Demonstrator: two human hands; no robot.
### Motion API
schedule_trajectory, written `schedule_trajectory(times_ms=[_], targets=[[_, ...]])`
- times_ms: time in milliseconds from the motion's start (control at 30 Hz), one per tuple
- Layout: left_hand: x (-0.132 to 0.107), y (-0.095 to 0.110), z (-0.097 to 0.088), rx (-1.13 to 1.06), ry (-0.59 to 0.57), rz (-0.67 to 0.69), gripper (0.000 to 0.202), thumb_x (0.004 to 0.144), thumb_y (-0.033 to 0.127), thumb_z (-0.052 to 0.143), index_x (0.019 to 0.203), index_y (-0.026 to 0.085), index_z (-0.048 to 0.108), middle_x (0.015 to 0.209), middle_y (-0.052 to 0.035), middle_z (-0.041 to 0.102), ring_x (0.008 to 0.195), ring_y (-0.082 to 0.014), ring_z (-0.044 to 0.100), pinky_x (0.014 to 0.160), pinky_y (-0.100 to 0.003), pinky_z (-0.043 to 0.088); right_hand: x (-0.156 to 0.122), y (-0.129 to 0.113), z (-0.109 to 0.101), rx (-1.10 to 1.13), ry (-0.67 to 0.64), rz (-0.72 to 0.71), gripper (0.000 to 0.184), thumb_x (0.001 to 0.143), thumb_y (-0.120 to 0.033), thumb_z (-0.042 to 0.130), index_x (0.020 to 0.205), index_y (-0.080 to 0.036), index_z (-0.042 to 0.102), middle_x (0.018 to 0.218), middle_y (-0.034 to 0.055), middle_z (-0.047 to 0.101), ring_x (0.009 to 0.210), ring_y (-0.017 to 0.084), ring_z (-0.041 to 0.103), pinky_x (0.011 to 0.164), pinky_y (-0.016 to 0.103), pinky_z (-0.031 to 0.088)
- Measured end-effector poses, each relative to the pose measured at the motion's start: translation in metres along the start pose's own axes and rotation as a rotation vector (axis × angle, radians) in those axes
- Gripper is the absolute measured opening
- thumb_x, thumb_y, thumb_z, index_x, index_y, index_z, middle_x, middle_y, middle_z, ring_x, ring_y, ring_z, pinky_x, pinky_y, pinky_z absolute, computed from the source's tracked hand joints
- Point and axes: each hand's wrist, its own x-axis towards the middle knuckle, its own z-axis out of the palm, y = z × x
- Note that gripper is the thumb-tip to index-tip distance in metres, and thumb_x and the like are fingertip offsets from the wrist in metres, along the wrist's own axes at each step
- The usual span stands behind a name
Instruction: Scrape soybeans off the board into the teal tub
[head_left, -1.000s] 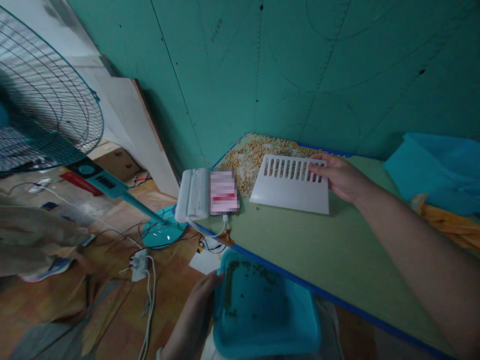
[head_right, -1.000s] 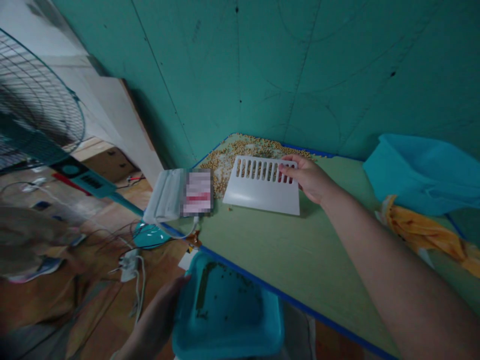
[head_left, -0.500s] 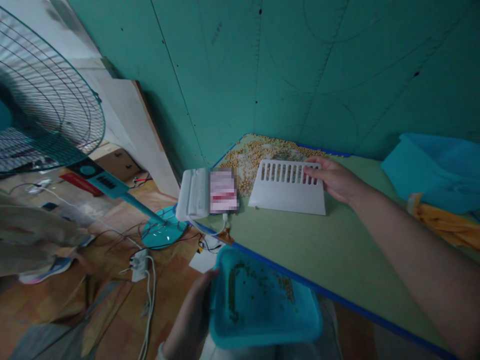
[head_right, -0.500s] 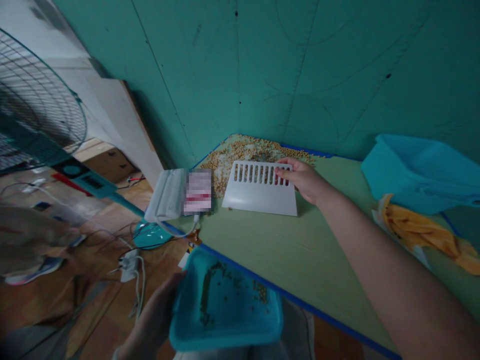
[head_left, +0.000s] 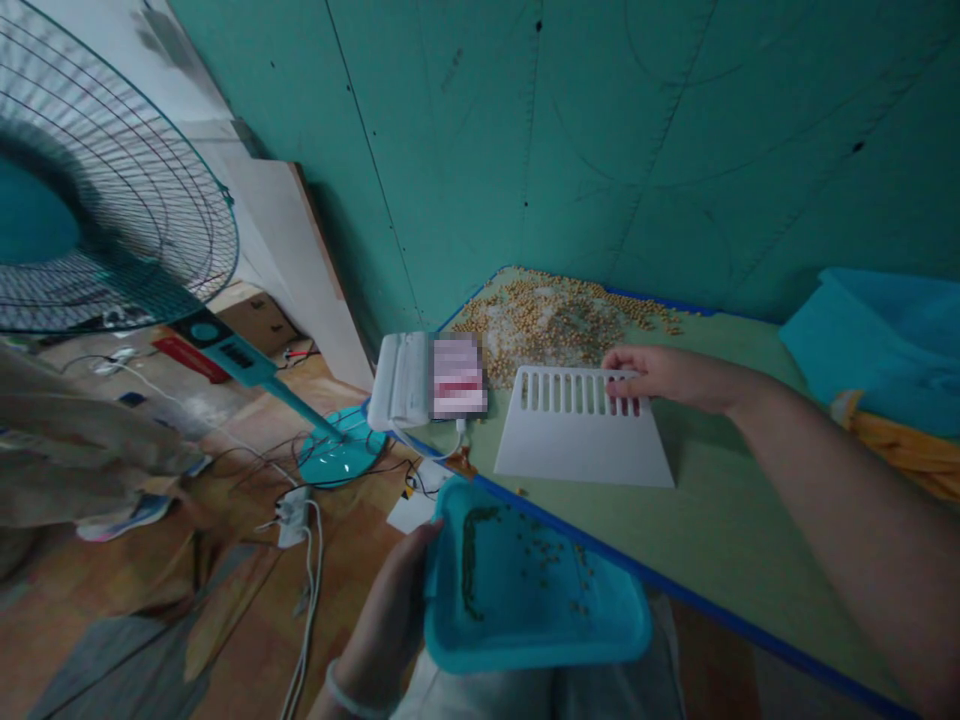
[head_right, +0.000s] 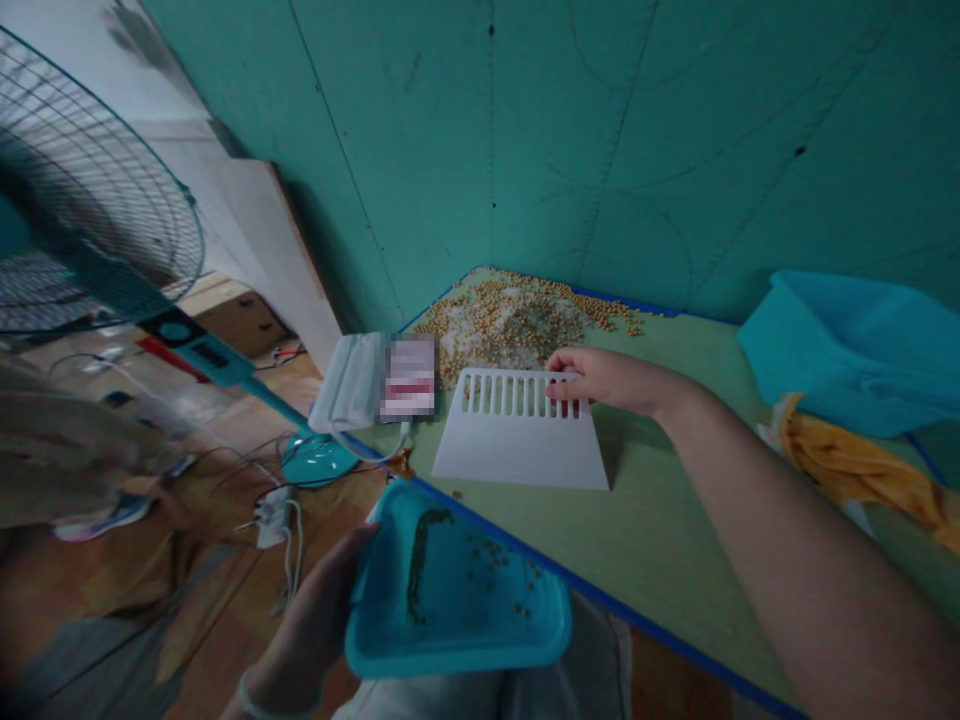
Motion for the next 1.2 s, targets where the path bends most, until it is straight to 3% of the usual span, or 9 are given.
schedule_trajectory(times_ms=[100,367,467,633,733,933,1200], targets=[[-0.004,0.003,0.006,0.040,0.009,-0.051,0.012,0.070,0.023,0.057,0.066,0.015,0.065,0.049,-0.0029,0.068,0.052,-0.0236,0.065,0.050,-0.032,0.051,-0.003,-0.003,0.003,0.012,-0.090,0.046,0.014,0.066,-0.028,0.062,0.071,-0.020,0.051,0.062,-0.0026,0.063,0.051,0.011,0.056,0.050,0.025,0.044],[-0.013,0.005,0.015,0.068,0.019,-0.010,0.017,0.073,0.026,0.054,0.063,0.016,0.064,0.051,-0.0032,0.069,0.051,-0.0221,0.064,0.051,-0.032,0.052,-0.010,-0.007,0.008,0.069,-0.238,0.080,0.016,0.068,-0.028,0.059,0.078,-0.019,0.050,0.069,0.0014,0.065,0.058,0.014,0.060,0.055,0.028,0.046],[-0.013,0.003,0.015,0.076,0.025,-0.019,0.017,0.072,0.026,0.054,0.066,0.015,0.065,0.052,-0.0043,0.069,0.052,-0.0235,0.065,0.053,-0.034,0.052,-0.011,-0.008,0.003,0.050,-0.148,0.025,0.017,0.070,-0.031,0.059,0.079,-0.019,0.053,0.067,0.0002,0.064,0.057,0.012,0.058,0.054,0.025,0.044],[-0.013,0.003,0.014,0.100,0.009,-0.039,0.020,0.073,0.028,0.054,0.061,0.015,0.064,0.052,-0.0053,0.069,0.048,-0.0225,0.063,0.048,-0.033,0.051,-0.006,-0.014,-0.002,0.027,0.153,-0.132,0.018,0.074,-0.037,0.055,0.085,-0.022,0.052,0.073,-0.0033,0.061,0.066,0.011,0.056,0.063,0.025,0.042],[-0.012,0.003,0.014,0.092,0.014,-0.034,0.020,0.073,0.027,0.053,0.061,0.015,0.064,0.051,-0.0050,0.069,0.046,-0.0205,0.063,0.048,-0.031,0.051,-0.004,-0.020,0.004,-0.023,0.262,-0.213,0.018,0.073,-0.038,0.056,0.081,-0.023,0.054,0.070,-0.0036,0.059,0.067,0.012,0.054,0.067,0.027,0.040],[-0.012,0.002,0.011,0.074,0.008,-0.064,0.022,0.074,0.028,0.052,0.066,0.013,0.066,0.055,-0.0072,0.070,0.050,-0.0230,0.064,0.050,-0.033,0.052,-0.003,-0.026,0.017,-0.167,0.359,-0.315,0.018,0.072,-0.038,0.056,0.083,-0.024,0.058,0.070,-0.0018,0.059,0.068,0.015,0.054,0.065,0.029,0.041],[-0.011,0.000,0.009,-0.011,-0.003,-0.063,0.018,0.073,0.023,0.053,0.073,0.012,0.067,0.058,-0.0078,0.071,0.053,-0.0242,0.065,0.051,-0.034,0.052,-0.004,-0.023,0.016,-0.173,0.392,-0.317,0.018,0.071,-0.038,0.057,0.083,-0.025,0.059,0.073,-0.0010,0.060,0.069,0.016,0.055,0.065,0.030,0.042]])
